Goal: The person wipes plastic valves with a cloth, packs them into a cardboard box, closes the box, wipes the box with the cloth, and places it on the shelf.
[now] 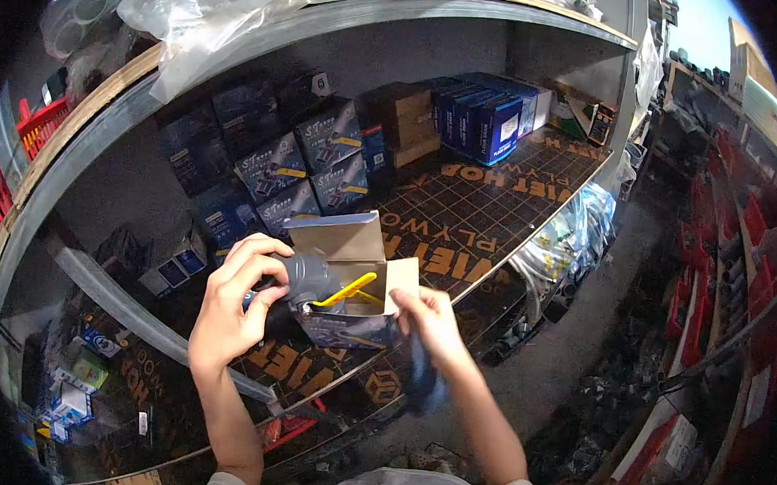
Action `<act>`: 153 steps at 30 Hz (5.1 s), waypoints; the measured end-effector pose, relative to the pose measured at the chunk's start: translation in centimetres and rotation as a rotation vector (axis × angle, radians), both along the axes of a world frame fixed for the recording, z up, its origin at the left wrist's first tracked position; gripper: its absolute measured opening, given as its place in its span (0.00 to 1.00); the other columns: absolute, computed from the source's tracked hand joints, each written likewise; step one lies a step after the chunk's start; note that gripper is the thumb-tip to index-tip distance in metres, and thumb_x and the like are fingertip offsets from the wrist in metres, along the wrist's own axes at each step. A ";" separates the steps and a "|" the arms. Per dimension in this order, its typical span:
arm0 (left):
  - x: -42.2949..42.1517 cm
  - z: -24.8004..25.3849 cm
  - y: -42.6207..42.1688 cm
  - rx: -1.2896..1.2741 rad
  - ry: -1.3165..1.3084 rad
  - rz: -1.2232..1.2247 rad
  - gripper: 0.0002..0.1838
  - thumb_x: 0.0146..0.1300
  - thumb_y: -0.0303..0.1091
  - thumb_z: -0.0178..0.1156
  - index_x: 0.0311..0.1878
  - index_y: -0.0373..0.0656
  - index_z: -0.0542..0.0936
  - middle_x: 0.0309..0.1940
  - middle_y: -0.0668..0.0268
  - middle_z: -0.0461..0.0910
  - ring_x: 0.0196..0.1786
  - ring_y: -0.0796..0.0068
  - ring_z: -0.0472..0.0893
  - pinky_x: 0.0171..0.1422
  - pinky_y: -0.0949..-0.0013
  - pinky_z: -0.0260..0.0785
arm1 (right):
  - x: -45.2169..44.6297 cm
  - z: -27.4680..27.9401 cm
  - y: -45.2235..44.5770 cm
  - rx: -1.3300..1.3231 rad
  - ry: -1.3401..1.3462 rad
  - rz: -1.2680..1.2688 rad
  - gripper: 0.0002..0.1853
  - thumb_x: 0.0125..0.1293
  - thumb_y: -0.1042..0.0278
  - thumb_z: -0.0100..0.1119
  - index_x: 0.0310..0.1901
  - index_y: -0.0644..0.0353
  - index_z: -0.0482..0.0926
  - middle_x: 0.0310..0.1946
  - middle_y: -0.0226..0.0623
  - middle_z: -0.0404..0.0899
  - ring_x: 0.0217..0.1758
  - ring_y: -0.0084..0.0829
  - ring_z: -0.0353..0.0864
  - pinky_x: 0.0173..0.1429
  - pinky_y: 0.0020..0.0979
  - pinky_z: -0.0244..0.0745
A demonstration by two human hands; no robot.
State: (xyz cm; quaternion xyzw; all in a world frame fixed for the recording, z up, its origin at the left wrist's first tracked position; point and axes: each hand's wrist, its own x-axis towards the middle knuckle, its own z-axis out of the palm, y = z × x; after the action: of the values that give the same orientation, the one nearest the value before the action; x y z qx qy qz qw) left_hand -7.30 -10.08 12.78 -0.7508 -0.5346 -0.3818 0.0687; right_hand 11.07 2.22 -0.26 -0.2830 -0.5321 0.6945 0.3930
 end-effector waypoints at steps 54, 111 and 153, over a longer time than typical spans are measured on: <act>3.0 1.1 5.3 -0.319 -0.522 -0.176 0.14 0.64 0.38 0.56 0.43 0.35 0.78 0.31 0.65 0.79 0.30 0.82 0.77 0.33 0.79 0.69 | 2.5 5.3 -1.5 0.909 -0.412 -0.301 0.36 0.39 0.47 0.73 0.46 0.64 0.72 0.30 0.43 0.81 0.34 0.36 0.84 0.41 0.31 0.77; -2.1 -0.1 6.2 -0.360 0.132 -0.253 0.15 0.37 0.19 0.62 0.35 0.36 0.79 0.38 0.55 0.79 0.44 0.54 0.78 0.51 0.62 0.69 | -2.7 1.4 1.1 0.183 0.310 0.058 0.24 0.46 0.63 0.62 0.46 0.64 0.74 0.40 0.33 0.78 0.41 0.24 0.75 0.51 0.27 0.69; 0.2 1.0 2.0 -0.182 0.113 -0.237 0.17 0.41 0.25 0.67 0.37 0.36 0.75 0.37 0.57 0.79 0.43 0.54 0.78 0.51 0.63 0.70 | -4.7 0.6 1.9 -0.240 0.462 0.193 0.34 0.52 0.41 0.52 0.52 0.61 0.73 0.42 0.42 0.79 0.41 0.34 0.79 0.49 0.34 0.74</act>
State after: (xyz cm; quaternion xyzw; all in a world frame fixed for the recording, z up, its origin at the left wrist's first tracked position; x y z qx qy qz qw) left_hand -7.13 -8.07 13.81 -0.8320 -0.4701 -0.2941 -0.0152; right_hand 6.37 4.08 0.34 -0.1095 -0.3669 0.8329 0.3995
